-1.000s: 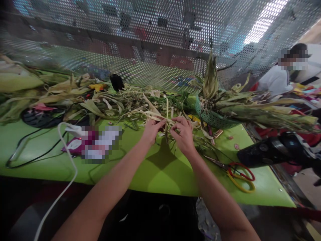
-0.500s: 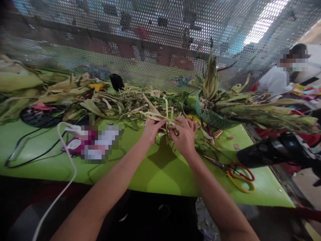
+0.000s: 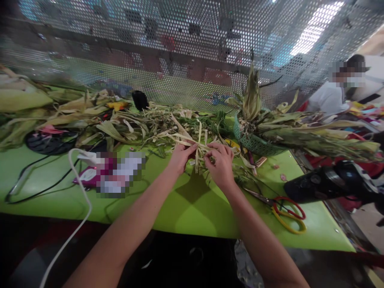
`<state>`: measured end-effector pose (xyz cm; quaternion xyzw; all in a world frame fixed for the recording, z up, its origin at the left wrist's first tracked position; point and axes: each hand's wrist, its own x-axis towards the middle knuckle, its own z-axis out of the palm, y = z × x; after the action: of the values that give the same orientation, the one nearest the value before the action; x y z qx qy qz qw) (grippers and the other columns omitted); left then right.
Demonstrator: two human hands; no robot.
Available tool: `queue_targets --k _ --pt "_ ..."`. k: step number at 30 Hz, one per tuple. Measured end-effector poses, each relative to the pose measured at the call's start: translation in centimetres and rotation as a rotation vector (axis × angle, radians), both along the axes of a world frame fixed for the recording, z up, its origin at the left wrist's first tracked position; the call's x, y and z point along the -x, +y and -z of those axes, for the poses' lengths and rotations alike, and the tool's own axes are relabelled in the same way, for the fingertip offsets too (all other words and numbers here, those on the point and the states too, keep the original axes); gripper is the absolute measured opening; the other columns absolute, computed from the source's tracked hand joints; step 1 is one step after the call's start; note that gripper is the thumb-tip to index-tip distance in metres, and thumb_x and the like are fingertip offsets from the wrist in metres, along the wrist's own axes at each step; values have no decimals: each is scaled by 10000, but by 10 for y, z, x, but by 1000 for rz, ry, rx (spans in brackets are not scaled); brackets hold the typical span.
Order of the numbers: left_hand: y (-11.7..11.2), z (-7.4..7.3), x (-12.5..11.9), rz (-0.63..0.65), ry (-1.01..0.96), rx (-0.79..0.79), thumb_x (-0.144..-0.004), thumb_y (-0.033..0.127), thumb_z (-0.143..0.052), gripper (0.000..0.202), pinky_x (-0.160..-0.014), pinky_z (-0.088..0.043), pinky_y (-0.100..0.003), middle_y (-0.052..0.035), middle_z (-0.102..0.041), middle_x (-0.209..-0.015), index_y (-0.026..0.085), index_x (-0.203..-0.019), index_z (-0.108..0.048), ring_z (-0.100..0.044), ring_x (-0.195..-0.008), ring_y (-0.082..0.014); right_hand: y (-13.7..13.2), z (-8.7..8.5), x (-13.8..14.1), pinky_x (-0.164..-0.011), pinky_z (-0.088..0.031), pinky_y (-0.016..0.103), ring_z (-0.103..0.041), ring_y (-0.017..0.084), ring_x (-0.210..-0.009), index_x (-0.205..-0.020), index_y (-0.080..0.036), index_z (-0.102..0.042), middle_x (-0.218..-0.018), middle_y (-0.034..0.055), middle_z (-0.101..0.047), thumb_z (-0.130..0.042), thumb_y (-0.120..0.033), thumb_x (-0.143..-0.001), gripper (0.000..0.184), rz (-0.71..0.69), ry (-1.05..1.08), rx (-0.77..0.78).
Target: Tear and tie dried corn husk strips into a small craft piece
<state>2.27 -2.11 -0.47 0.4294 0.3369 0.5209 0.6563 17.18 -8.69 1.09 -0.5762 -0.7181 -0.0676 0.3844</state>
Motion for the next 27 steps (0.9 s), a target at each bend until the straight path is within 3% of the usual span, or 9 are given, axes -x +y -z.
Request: queue_targets --k 5,13,19,22,27 --pt "-1 0 -1 28 -34 -20 -662 414 -795 355 -539 -472 -230 5 -620 -633 141 -810 -623 -574 -563 -112 -3 -2 2 -944 -373 452 -573 263 -1096 -871 -243 -682 -1138 52 -677 -662 -150 -814 111 -29 4 -81" --pt "-1 0 -2 9 -69 19 -627 405 -825 386 -530 -484 -231 6 -611 -613 138 -817 -620 -589 -556 -117 -5 -2 4 -921 -360 465 -543 277 -1089 -809 -245 -706 -1155 47 -672 -661 -263 -846 60 -33 22 -12" --pt "0 3 -2 3 -17 -16 -674 396 -796 336 -479 -439 -195 8 -603 -591 141 -807 -622 -567 -520 -98 -2 1 3 -922 -363 450 -547 270 -1079 -767 -231 -666 -1140 49 -676 -672 -229 -830 63 -20 11 -11" --pt "-2 1 -3 10 -22 -4 -675 394 -793 335 -500 -474 -212 6 -622 -605 147 -818 -618 -586 -530 -109 -1 3 4 -922 -363 441 -546 270 -1077 -822 -236 -659 -1145 50 -675 -684 -231 -819 25 -10 -38 -56" --pt "-3 1 -5 39 -22 4 -677 388 -786 325 -513 -508 -235 -3 -645 -627 144 -825 -630 -611 -553 -126 -4 2 8 -909 -359 425 -540 266 -1062 -935 -255 -677 -1147 42 -686 -707 -288 -824 119 9 -124 -119"
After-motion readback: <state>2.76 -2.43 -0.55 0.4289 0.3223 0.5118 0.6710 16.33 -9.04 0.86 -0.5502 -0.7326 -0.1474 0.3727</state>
